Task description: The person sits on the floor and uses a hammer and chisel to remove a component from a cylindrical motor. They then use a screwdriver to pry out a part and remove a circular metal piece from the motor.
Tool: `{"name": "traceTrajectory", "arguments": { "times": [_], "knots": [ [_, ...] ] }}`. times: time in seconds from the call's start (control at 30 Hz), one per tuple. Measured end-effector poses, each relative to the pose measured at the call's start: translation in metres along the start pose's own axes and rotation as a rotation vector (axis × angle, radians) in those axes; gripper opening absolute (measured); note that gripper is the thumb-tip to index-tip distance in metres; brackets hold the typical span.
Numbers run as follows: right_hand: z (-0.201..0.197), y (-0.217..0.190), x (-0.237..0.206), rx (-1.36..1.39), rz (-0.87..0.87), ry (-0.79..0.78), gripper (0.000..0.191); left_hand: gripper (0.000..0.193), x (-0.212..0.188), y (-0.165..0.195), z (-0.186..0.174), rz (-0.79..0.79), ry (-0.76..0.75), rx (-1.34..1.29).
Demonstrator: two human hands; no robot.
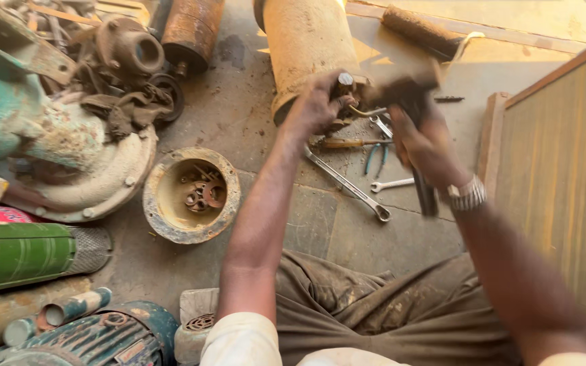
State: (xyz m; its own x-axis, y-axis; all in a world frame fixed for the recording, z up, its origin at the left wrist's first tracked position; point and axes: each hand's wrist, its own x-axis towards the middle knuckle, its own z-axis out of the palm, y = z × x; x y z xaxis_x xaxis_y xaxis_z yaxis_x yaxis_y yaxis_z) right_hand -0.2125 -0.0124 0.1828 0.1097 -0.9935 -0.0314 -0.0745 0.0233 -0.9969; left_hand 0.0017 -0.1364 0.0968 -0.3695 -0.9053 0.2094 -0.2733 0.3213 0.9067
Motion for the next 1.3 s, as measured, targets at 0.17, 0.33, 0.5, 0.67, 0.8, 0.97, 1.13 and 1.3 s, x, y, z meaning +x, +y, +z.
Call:
{"name": "traceTrajectory", "arguments": {
  "times": [0.17, 0.33, 0.5, 0.67, 0.8, 0.97, 1.13, 1.3],
  "knots": [
    [-0.002, 0.067, -0.043, 0.095, 0.29, 0.149, 0.022, 0.032, -0.011, -0.012, 0.026, -0.024, 0.24, 0.042],
    [0.0, 0.091, -0.051, 0.21, 0.466, 0.223, 0.021, 0.03, -0.013, -0.009, 0.027, -0.052, 0.296, 0.379],
    [0.005, 0.085, -0.051, 0.215, 0.357, 0.187, 0.023, 0.045, -0.017, -0.001, 0.032, 0.121, 0.478, 0.755],
    [0.006, 0.087, -0.053, 0.234, 0.352, 0.17, 0.023, 0.049, -0.024, 0.014, 0.022, -0.087, 0.4, 0.823],
    [0.001, 0.09, -0.035, 0.282, 0.373, 0.206, 0.024, 0.053, -0.023, 0.024, 0.002, -0.012, 0.394, 0.622],
    [0.021, 0.093, 0.021, 0.764, 0.128, 0.308, 0.024, 0.051, -0.014, 0.007, -0.001, 0.236, 0.28, 0.55],
    [0.06, 0.103, 0.04, 0.511, 0.208, -0.014, 0.025, 0.059, -0.005, -0.021, 0.007, 0.361, 0.342, 0.15],
    [0.065, 0.092, 0.039, 0.755, 0.229, 0.158, 0.025, 0.052, -0.012, -0.023, 0.014, -0.058, 0.229, -0.502]
  ]
}}
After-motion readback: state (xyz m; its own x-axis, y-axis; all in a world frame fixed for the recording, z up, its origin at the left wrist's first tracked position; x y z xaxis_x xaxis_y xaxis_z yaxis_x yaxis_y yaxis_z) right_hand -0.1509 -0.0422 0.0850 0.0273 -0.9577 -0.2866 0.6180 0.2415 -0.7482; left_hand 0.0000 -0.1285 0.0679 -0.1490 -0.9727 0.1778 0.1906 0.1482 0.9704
